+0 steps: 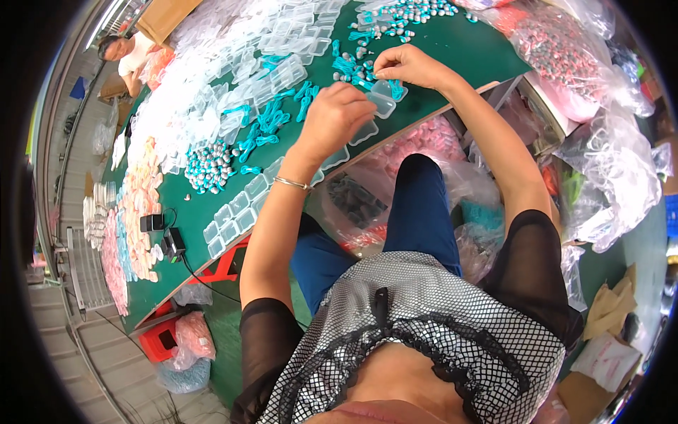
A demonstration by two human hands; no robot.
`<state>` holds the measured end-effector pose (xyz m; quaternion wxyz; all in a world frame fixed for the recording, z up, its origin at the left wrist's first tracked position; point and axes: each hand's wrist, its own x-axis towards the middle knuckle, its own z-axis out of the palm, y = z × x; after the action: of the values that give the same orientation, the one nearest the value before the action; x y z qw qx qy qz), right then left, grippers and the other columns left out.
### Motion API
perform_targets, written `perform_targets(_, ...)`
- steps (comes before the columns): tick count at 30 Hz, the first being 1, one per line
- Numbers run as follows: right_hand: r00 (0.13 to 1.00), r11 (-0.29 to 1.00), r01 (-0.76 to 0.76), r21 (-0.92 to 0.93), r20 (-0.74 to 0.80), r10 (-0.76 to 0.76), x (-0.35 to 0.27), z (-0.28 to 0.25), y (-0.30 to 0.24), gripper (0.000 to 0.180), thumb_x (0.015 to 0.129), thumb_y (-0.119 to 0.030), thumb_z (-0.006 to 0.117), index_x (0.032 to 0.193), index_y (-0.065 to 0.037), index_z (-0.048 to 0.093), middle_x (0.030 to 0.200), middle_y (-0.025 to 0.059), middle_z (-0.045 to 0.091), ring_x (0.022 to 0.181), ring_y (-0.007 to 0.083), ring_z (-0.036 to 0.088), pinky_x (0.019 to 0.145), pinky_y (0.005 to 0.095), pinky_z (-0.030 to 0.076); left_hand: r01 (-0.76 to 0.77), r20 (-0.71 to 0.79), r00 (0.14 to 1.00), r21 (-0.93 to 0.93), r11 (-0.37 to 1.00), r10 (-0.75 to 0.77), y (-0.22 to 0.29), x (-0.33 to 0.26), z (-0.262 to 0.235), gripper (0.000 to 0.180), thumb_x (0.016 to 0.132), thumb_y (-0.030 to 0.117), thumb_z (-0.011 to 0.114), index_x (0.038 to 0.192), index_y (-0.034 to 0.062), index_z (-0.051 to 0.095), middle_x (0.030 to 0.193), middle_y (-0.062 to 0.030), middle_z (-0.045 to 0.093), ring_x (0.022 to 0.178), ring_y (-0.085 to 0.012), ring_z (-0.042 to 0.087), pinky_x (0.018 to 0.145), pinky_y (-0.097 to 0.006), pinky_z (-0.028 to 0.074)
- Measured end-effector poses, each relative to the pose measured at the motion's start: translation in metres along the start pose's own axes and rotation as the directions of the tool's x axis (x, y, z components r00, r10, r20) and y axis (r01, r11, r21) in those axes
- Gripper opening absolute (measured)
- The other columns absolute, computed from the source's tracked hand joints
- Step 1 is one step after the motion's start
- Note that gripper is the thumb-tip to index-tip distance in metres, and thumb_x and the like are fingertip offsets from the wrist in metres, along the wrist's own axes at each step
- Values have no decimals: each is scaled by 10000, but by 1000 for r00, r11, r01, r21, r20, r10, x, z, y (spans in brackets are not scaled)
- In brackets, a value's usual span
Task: Packing small blue plastic components into clear plastic storage boxes.
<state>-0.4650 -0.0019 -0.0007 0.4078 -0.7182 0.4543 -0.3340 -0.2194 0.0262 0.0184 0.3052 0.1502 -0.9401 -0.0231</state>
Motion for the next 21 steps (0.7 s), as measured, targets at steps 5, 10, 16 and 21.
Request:
perform_targets(5, 965, 991, 108, 82, -249, -84, -5, 14, 23, 83, 859, -98, 666, 907, -31, 658, 814, -2, 646, 734, 66, 582, 610, 243, 495, 58, 23, 998, 224, 973, -65, 29, 1, 31, 113, 654, 184, 737, 746, 152, 681, 724, 10, 577, 781, -193, 570, 730, -377, 421)
perform_targets(10, 931, 978, 188, -88, -301, -206, -15, 33, 6, 96, 835, -74, 673, 896, -8, 640, 817, 37, 643, 725, 90, 592, 663, 254, 496, 169, 22, 983, 281, 945, -183, 40, -1, 50, 88, 672, 200, 728, 708, 146, 669, 715, 2, 584, 774, -201, 575, 702, -369, 408)
perform_targets(16, 903, 900, 298, -317, -214, -374, -9, 26, -11, 83, 838, -41, 662, 909, -5, 639, 849, 33, 624, 699, 84, 557, 623, 224, 456, 299, -19, 953, 235, 925, -303, 52, -1, 59, 100, 677, 184, 722, 721, 119, 661, 748, -21, 596, 788, -224, 574, 703, -385, 410)
perform_targets(21, 807, 953, 129, -273, -530, -261, -24, 39, -13, 99, 818, -47, 676, 911, -16, 658, 815, 44, 633, 647, 83, 558, 589, 232, 459, 380, -94, 925, 161, 911, -369, 54, -7, 56, 228, 672, 186, 743, 870, 110, 657, 857, -55, 601, 843, -260, 570, 721, -406, 417)
